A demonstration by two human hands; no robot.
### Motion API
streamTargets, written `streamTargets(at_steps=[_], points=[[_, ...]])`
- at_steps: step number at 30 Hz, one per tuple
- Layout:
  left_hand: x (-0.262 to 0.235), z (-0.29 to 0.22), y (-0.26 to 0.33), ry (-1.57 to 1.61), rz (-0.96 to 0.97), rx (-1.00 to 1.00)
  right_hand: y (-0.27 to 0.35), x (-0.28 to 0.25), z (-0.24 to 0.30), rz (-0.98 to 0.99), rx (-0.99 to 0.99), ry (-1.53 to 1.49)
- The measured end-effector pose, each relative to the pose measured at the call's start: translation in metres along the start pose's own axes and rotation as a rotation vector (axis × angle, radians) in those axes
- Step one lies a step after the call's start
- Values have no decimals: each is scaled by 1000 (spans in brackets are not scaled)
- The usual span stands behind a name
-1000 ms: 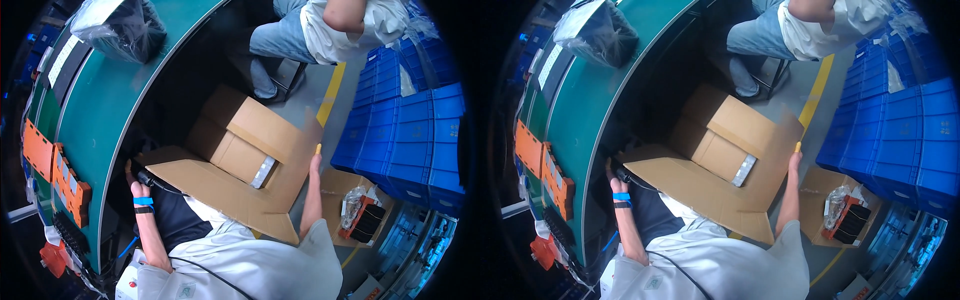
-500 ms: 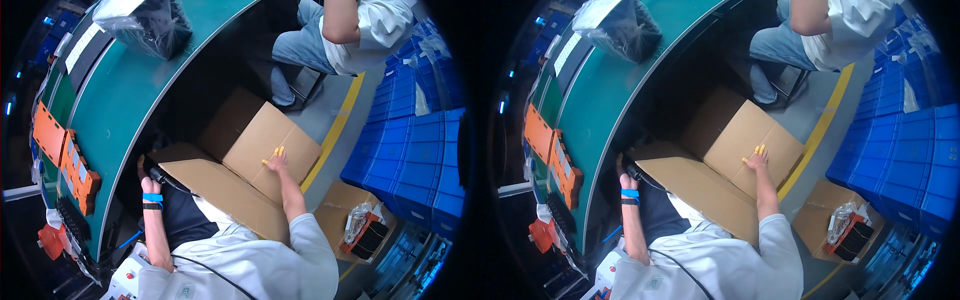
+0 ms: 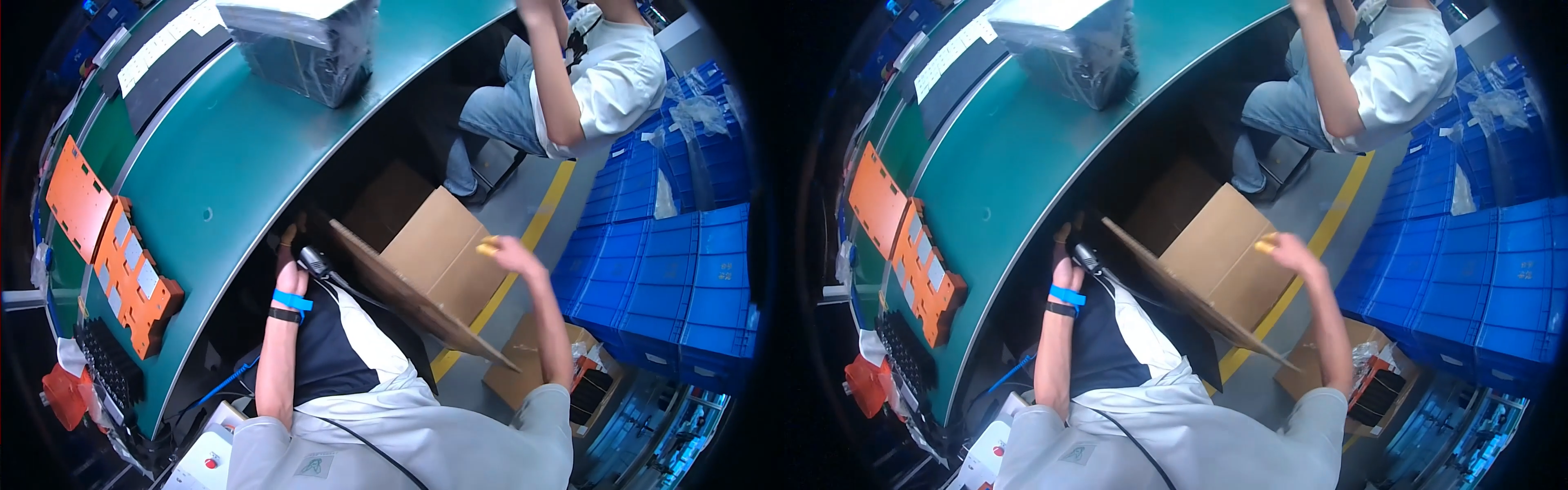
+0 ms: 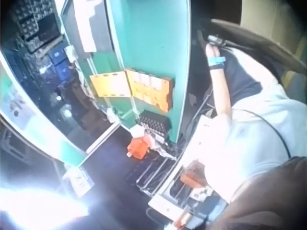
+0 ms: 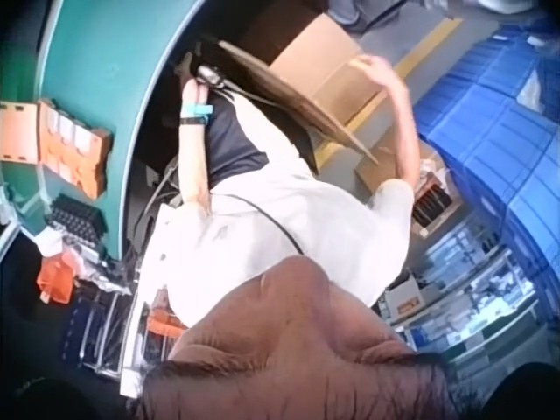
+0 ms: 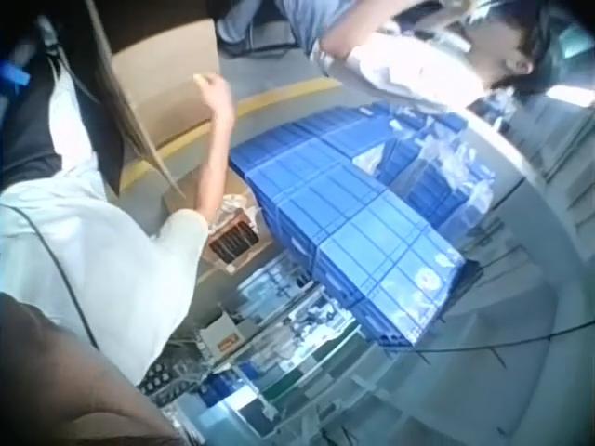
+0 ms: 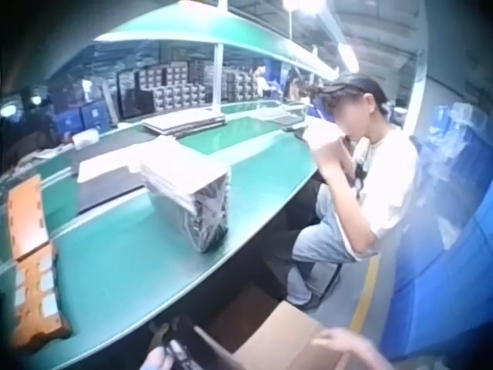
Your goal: Assembling small electronic components onto a base board using an assembly machine and then packing the finished products into a cardboard box.
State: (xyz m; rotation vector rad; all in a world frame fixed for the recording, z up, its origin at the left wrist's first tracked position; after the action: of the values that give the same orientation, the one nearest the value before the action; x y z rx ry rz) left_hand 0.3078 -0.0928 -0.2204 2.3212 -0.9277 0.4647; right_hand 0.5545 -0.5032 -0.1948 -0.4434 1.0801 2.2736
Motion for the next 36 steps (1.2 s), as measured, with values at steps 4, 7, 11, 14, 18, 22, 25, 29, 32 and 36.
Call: streamTargets(at_steps=[4, 7, 11, 14, 18, 22, 25, 29, 32, 36], points=[[-4, 10, 6, -104, 39, 28, 91, -76, 97, -768, -264, 150], [-9, 16, 19, -54, 42, -167, 121, -47, 124, -541, -262, -200], [-40, 32, 14, 49, 81, -213, 100, 73, 147, 575, -20, -482], [-40, 25, 14, 56, 52, -194, 75, 135, 143, 423, -67, 52], [-63, 31, 16, 166, 18, -241, 56, 150, 138, 63, 53, 312], [-77, 34, 14, 177, -25, -186, -3, 166, 95, -94, 71, 113], [-69, 31, 16, 210, -40, -185, -71, 202, -6, -414, -150, 400], [-54, 36, 9, 184, 10, -181, -130, 263, -171, 167, 425, 395], [-58, 33, 16, 132, -20, -144, -145, 309, -160, 251, 413, 339], [-52, 34, 14, 89, -2, -155, -140, 330, -147, 311, 458, 213]])
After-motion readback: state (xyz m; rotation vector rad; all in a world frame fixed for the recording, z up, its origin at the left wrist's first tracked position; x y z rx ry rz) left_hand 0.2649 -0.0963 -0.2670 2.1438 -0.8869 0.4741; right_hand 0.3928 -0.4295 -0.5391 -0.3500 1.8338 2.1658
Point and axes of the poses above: each hand's wrist, its own y-axis away from the middle knuckle, its own x-axis out of the palm, z = x × y, the point moved 3 cm from there along -y, towards the middle knuckle, and after that the axes turned 11 degrees about -y, right-handed, at the moved point
